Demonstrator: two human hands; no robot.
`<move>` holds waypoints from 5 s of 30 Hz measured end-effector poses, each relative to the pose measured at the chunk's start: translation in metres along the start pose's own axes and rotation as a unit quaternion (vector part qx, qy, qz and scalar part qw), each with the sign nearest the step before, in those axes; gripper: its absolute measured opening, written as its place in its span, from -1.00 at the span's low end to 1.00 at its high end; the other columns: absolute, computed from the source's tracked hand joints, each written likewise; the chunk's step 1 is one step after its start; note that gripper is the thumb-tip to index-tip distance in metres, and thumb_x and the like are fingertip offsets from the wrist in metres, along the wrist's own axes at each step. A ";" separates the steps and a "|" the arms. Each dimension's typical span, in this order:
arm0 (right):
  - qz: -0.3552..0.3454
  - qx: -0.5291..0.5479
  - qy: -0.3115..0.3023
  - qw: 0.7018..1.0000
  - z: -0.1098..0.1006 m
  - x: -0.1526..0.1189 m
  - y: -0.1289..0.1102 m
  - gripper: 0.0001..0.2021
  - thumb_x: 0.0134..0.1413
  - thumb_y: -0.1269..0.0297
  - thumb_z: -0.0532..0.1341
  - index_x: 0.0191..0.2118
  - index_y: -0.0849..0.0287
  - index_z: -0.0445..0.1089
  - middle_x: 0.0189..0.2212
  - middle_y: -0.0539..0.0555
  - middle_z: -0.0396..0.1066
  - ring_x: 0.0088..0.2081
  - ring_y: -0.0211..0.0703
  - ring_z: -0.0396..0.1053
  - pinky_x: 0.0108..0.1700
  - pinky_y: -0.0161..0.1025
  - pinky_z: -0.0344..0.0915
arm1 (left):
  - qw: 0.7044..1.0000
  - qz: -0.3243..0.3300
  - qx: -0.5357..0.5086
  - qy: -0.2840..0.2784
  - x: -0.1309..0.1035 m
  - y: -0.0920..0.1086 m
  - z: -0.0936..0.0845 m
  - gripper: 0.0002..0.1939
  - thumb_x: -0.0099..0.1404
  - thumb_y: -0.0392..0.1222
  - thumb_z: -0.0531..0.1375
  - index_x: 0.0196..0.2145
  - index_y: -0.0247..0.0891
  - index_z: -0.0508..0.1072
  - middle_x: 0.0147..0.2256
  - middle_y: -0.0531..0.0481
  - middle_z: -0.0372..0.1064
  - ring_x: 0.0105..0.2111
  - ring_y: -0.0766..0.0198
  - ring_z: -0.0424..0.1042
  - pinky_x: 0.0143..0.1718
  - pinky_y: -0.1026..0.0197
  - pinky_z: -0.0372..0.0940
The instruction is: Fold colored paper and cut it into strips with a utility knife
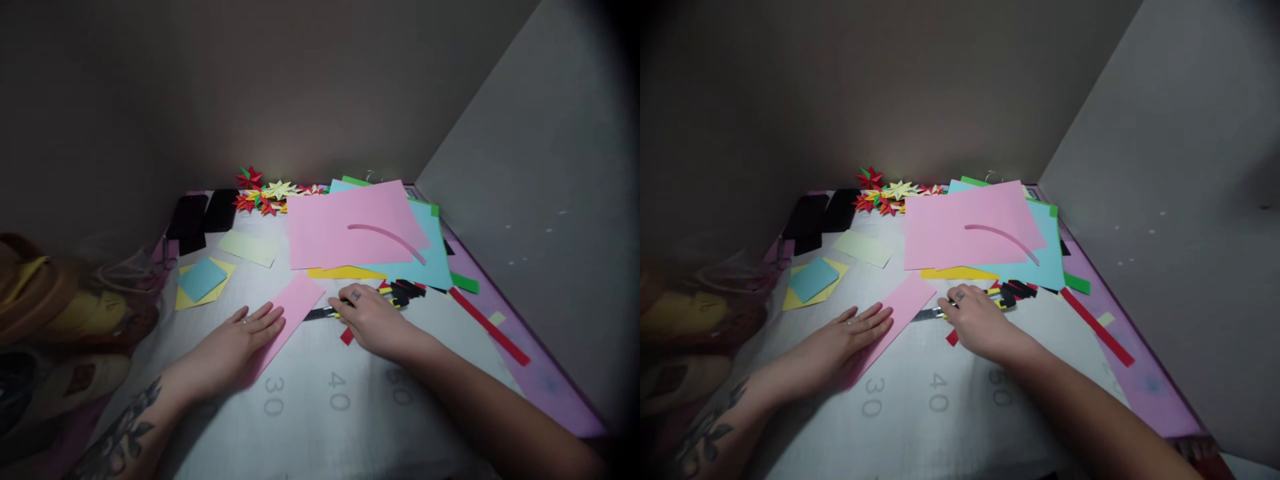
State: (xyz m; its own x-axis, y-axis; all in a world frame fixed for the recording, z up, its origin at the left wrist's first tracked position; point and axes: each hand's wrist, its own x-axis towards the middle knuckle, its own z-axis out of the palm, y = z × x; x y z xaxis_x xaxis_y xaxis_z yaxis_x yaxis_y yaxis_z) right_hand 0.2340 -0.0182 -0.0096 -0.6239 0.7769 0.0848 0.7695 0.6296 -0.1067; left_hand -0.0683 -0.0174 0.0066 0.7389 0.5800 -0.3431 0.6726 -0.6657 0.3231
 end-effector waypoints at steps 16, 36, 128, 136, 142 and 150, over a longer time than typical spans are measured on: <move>-0.030 0.006 -0.041 0.999 0.001 0.001 -0.014 -0.59 -0.02 0.50 0.18 0.02 0.27 0.34 -0.19 0.23 0.35 -0.17 0.00 0.23 -0.14 -0.09 0.13 | 0.999 -0.019 -0.021 -0.018 0.001 0.009 -0.011 -0.33 0.23 -0.37 -0.05 0.29 -0.09 0.02 0.31 0.03 -0.13 0.30 0.14 -0.13 0.25 -0.13 -0.11; -0.066 -0.019 -0.012 0.998 0.004 -0.001 -0.038 -0.67 0.06 0.52 0.09 -0.02 0.29 0.36 -0.25 0.21 0.38 -0.24 -0.01 0.23 -0.21 -0.11 0.08 | 1.000 0.007 -0.016 -0.016 -0.004 0.002 -0.003 -0.21 0.18 -0.35 0.02 0.32 -0.04 -0.14 0.34 0.01 -0.27 0.32 0.13 -0.22 0.26 -0.11 -0.19; 0.109 0.003 0.120 0.987 -0.020 -0.021 0.019 -0.73 0.08 0.45 0.17 -0.07 0.21 0.40 -0.25 0.17 0.37 -0.19 -0.02 0.28 -0.17 -0.14 0.19 | 0.951 -0.200 -0.004 0.234 0.043 0.049 0.007 -0.56 0.32 -0.07 0.05 0.14 -0.14 0.32 0.12 -0.12 0.29 0.04 0.04 0.36 -0.01 0.03 0.35; 0.105 0.012 0.127 0.986 -0.021 -0.022 0.018 -0.74 0.10 0.44 0.14 -0.07 0.23 0.41 -0.26 0.18 0.37 -0.18 -0.01 0.28 -0.15 -0.12 0.20 | 0.946 -0.191 -0.049 0.257 0.043 0.046 0.005 -0.50 0.35 -0.15 -0.02 0.24 -0.15 0.15 0.14 -0.10 0.27 0.05 0.13 0.37 -0.01 0.12 0.34; 0.105 0.013 0.126 0.986 -0.020 -0.022 0.019 -0.74 0.09 0.44 0.15 -0.08 0.24 0.41 -0.25 0.18 0.37 -0.19 -0.01 0.28 -0.15 -0.12 0.21 | 0.958 -0.153 -0.012 0.242 0.042 0.047 0.007 -0.49 0.33 -0.26 -0.04 0.22 -0.06 0.20 0.24 -0.09 0.11 0.02 0.07 0.40 -0.11 0.11 0.41; 0.103 0.011 0.126 0.987 -0.021 -0.023 0.019 -0.73 0.09 0.44 0.14 -0.07 0.21 0.40 -0.25 0.18 0.37 -0.19 -0.02 0.27 -0.16 -0.12 0.19 | 0.947 -0.203 -0.034 0.249 0.046 0.048 0.009 -0.52 0.29 -0.06 0.10 0.15 -0.17 0.31 0.10 -0.17 0.32 -0.02 0.04 0.43 -0.03 0.02 0.37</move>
State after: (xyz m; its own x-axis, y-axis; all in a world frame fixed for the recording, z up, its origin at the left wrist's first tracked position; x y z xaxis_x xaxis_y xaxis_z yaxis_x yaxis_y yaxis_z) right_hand 0.2656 -0.0238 0.0074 -0.3985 0.8662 0.3016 0.8721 0.4597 -0.1678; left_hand -0.0027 -0.0269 -0.0018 0.3361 0.9418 0.0014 0.8938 -0.3195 0.3148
